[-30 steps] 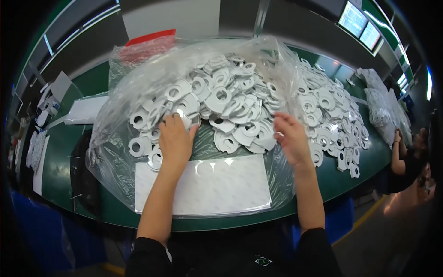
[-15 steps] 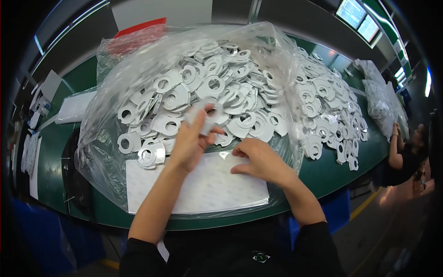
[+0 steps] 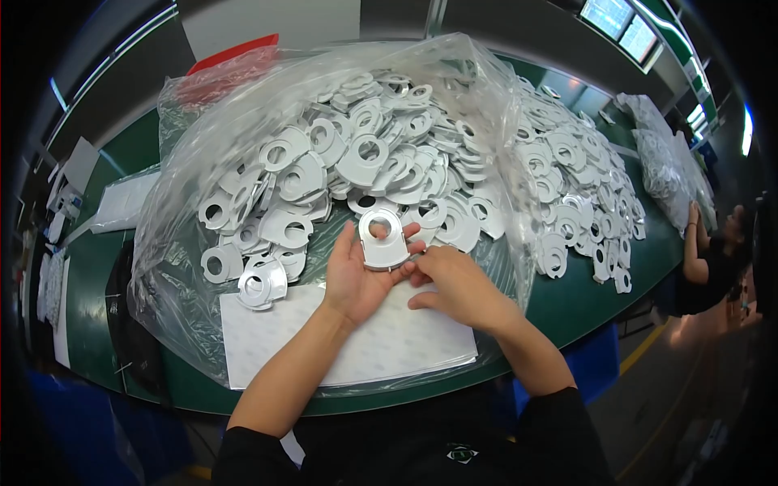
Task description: Applying circular adhesive stickers to small metal plate components on an assembly line.
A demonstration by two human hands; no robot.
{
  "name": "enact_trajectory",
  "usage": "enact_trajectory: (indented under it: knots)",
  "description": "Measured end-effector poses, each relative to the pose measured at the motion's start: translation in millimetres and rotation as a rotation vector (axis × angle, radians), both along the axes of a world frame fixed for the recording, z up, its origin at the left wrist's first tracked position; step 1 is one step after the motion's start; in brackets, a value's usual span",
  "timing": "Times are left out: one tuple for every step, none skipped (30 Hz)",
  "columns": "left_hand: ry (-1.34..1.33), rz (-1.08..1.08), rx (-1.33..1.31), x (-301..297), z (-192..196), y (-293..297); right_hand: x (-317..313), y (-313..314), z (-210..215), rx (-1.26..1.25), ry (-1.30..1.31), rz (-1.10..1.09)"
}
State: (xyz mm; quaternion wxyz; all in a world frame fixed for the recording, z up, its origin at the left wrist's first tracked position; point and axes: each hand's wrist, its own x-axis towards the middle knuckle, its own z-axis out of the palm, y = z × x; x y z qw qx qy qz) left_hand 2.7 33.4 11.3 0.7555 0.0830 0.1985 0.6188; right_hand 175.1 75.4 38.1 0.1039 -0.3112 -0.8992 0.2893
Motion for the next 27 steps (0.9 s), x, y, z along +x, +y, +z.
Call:
enact_trajectory:
  knots:
    - [-0.022,-0.004,0.036,-1.9,-1.2,-1.2,0.0,-3.6,1.0,0.062,0.028,0.004]
    - [-0.020,0.002,0.036,-3.2,-5.9,-1.7,-0.3,-5.2,2.3,0.123,0.056,0.008]
    - [-0.003,0.005,0.055,-2.1,-10.4,0.0,0.7,-4.1,4.3,0.126,0.053,0.006]
    - [0.015,0.008,0.075,-1.3,-13.2,1.5,1.7,-2.6,6.3,0.094,0.040,0.039]
    - [0.013,0.005,0.077,0.1,-14.5,2.6,3.1,-1.6,8.2,0.063,0.026,0.071]
    - [0.062,0.025,0.023,2.6,-10.0,2.9,4.6,-1.6,9.8,0.065,0.025,0.071]
    - [0.111,0.044,-0.031,4.6,-7.2,3.6,6.7,-2.2,11.2,0.085,0.045,0.126]
    - [0.110,0.042,-0.028,5.6,-6.8,4.6,9.3,-2.3,13.5,0.105,0.064,0.182]
    - [0.123,0.030,-0.003,5.8,-8.6,5.2,11.8,0.1,18.2,0.104,0.064,0.183]
    - [0.141,0.025,0.018,3.7,-10.8,4.2,12.3,4.1,25.9,-0.081,0.127,0.279]
    - [0.146,0.035,0.014,2.0,-11.7,3.2,12.3,7.9,32.2,-0.268,0.188,0.376]
    - [0.208,0.022,0.009,4.5,-9.4,3.7,16.3,9.2,40.0,-0.366,0.307,0.391]
    - [0.272,0.011,0.004,5.6,-8.3,3.7,18.1,11.3,44.5,-0.464,0.427,0.407]
    - [0.271,0.011,0.002,4.1,-9.2,2.5,16.5,16.6,42.6,-0.400,0.559,0.403]
    - [0.293,-0.040,0.035,4.3,-9.4,1.6,15.6,15.3,42.0,-0.482,0.639,0.228]
    - [0.315,-0.089,0.067,5.1,-7.9,0.7,11.3,13.5,40.6,-0.562,0.716,0.051]
    - [0.367,-0.093,0.036,7.1,-4.6,-1.2,5.0,16.6,29.2,-0.440,0.763,-0.010]
    - [0.364,-0.108,0.045,10.3,-1.5,0.4,3.4,16.6,23.5,-0.428,0.764,-0.024]
    - [0.372,-0.124,0.064,9.8,-2.2,0.3,-1.4,17.0,14.1,-0.553,0.794,-0.100]
    - [0.381,-0.141,0.084,9.9,-2.6,0.4,-4.5,17.1,6.7,-0.677,0.823,-0.179]
    - [0.383,-0.138,0.081,9.3,-3.1,-0.6,-7.9,16.7,0.6,-0.752,0.801,-0.192]
    - [0.384,-0.111,0.066,9.5,-3.4,-1.3,-11.2,15.2,-1.9,-0.754,0.802,-0.190]
    - [0.385,-0.085,0.052,9.9,-3.4,-1.8,-14.0,13.5,-3.7,-0.661,0.775,-0.208]
    - [0.385,-0.085,0.051,10.1,-3.4,-2.2,-15.4,12.7,-5.8,-0.568,0.745,-0.226]
    - [0.391,-0.079,0.041,10.4,-2.8,-2.5,-15.6,12.7,-8.2,-0.570,0.746,-0.227]
    - [0.397,-0.073,0.031,10.6,-2.8,-2.6,-15.5,12.9,-10.6,-0.598,0.733,-0.216]
    - [0.398,-0.074,0.030,10.1,-3.8,-2.8,-15.5,12.3,-11.5,-0.625,0.721,-0.205]
